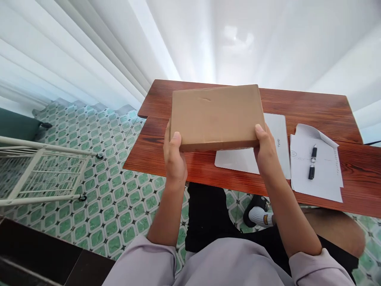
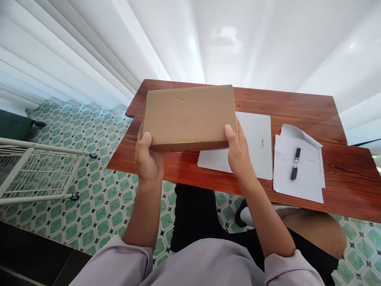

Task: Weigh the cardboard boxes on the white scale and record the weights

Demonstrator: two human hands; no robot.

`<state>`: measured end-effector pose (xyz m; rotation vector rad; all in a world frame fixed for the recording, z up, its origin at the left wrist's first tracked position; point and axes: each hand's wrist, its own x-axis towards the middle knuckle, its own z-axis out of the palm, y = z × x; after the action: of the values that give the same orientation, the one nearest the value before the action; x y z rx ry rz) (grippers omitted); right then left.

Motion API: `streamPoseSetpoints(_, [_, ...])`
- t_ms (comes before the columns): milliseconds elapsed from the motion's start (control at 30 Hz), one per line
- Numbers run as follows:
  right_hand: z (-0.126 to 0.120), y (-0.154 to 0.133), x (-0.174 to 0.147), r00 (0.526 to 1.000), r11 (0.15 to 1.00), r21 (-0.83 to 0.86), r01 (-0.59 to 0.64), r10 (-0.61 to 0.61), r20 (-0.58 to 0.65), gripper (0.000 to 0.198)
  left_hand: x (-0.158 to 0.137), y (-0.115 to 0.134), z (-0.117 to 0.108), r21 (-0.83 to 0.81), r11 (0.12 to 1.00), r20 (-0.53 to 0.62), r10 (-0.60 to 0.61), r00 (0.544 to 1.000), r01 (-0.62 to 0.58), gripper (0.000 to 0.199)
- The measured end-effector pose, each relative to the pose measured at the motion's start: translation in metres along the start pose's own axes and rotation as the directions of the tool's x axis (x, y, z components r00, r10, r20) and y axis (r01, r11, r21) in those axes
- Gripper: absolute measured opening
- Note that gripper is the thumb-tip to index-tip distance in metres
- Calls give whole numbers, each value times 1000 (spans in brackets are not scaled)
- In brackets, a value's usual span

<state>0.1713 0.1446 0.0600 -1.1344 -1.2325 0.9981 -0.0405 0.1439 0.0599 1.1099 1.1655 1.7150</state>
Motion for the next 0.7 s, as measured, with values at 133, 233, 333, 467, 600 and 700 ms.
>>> streamPoseSetpoints(133, [-35,2,-5,994,1000,-11,9,-10,-107,50,-7,-4,32,-43,998,69,-51,996,54,40])
streamPoseSetpoints(233, [-58,7,-11,983,1000,8,-25,26,-180,51,-13,-8,52,-28,996,130,-82,988,87,41])
streamPoseSetpoints(333, [-77,14,-18,972,999,-3,-41,39,-231,52,-19,-15,68,-23,993,175,-110,978,116,43])
streamPoseSetpoints(467, [-94,23,-24,964,997,-40,-61,48,-261,54,-26,-26,82,-2,988,235,-148,961,153,45])
streamPoseSetpoints(600, [-102,28,-28,953,997,2,-81,78,-291,52,-31,-36,90,6,990,240,-135,961,138,44])
streamPoseSetpoints(700, [-104,29,-29,949,995,29,-92,96,-299,50,-32,-42,92,1,991,234,-129,964,133,44])
